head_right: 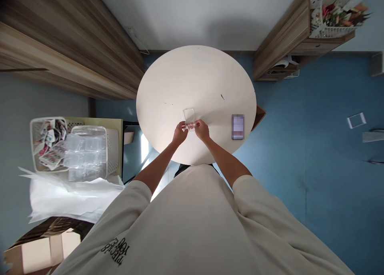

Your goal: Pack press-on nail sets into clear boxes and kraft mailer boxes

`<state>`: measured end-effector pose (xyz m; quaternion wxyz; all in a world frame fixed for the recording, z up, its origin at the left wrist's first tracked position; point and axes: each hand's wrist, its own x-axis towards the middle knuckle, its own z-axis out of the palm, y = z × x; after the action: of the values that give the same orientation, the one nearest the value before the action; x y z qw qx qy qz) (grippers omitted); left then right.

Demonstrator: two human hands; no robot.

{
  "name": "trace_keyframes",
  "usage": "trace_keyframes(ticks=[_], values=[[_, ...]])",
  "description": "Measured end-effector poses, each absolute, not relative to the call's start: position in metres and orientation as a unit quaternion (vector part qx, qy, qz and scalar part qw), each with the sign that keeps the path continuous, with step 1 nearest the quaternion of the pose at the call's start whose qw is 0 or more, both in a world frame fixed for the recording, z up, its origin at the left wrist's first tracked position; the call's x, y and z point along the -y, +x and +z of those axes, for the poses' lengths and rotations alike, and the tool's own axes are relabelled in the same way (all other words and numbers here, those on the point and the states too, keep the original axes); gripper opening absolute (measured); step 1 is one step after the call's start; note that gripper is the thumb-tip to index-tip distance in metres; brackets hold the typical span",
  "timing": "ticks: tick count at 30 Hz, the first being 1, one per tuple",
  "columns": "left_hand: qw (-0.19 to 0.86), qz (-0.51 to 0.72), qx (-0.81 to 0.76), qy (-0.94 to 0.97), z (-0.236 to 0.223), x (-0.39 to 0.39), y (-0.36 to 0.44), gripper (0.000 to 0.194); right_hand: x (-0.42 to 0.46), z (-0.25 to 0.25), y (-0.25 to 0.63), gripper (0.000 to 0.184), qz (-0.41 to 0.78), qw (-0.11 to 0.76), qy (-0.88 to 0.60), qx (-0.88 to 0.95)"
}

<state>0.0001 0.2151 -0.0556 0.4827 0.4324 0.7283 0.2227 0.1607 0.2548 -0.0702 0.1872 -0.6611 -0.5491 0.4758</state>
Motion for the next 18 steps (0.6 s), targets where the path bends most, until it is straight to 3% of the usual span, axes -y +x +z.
trace_keyframes(ticks=[6, 13, 18], values=[[0.483, 0.236, -0.748, 0.39, -0.054, -0.226, -0.006, 0.055, -0.27, -0.075, 0.162, 0.026, 0.469, 0.208, -0.667, 0.539], [0.504, 0.235, -0.741, 0.376, -0.05, -0.225, -0.006, 0.055, -0.279, -0.081, 0.153, 0.03, 0.454, 0.144, -0.704, 0.527], [0.516, 0.239, -0.737, 0.366, -0.052, -0.228, -0.009, 0.054, -0.28, -0.085, 0.146, 0.021, 0.427, 0.112, -0.728, 0.524]])
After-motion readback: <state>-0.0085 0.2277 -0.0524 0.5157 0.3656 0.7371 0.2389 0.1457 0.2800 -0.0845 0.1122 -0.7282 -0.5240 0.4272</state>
